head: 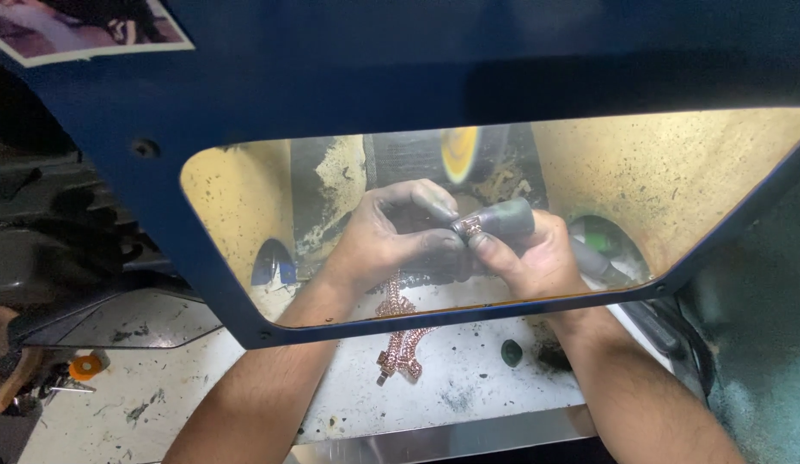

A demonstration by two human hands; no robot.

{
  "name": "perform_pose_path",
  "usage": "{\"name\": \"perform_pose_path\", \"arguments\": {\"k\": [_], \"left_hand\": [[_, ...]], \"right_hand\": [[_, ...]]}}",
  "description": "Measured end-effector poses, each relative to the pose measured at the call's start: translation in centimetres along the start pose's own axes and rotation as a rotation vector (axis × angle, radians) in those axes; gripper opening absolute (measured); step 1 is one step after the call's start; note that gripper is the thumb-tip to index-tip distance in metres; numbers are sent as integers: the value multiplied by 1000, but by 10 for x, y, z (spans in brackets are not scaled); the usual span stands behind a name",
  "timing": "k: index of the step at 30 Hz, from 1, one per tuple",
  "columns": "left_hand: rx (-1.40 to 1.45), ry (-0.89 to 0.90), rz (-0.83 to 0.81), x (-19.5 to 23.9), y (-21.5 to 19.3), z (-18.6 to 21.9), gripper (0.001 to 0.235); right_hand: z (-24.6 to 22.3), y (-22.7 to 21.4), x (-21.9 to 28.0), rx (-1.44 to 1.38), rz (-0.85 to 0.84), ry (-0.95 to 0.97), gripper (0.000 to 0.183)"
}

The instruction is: The person uses a rotary polishing tool to polish several copper-colored jewelry pieces, including a chain and a pendant, inside a bench-mounted polishing machine. The person handles each piece individually, rotating them against the spinning wheel, then places them on the workbench.

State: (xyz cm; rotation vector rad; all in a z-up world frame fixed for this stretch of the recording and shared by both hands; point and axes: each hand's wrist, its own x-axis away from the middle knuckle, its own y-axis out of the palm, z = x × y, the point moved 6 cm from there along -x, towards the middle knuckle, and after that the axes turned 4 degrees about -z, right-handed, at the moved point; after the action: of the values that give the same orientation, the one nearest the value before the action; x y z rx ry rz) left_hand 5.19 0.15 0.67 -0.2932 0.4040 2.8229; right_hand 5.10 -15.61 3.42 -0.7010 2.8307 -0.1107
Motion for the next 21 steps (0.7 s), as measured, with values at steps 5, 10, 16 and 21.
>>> {"name": "perform_pose_path", "arguments": {"k": [5, 10, 16, 21], "left_hand": [[-4, 0, 2, 0, 1, -1, 26], [3, -1, -8, -1, 0, -5, 27], [-196, -325, -78, 5, 14, 0, 82], [-332, -364, -152, 5, 35, -2, 40]], "right_hand": [[7, -7, -1, -14, -17, -18, 23], [9, -9, 0, -42, -50, -48, 20], [-10, -13, -4, -81, -162, -128, 11], [5, -36, -2, 41, -177, -40, 13]]}}
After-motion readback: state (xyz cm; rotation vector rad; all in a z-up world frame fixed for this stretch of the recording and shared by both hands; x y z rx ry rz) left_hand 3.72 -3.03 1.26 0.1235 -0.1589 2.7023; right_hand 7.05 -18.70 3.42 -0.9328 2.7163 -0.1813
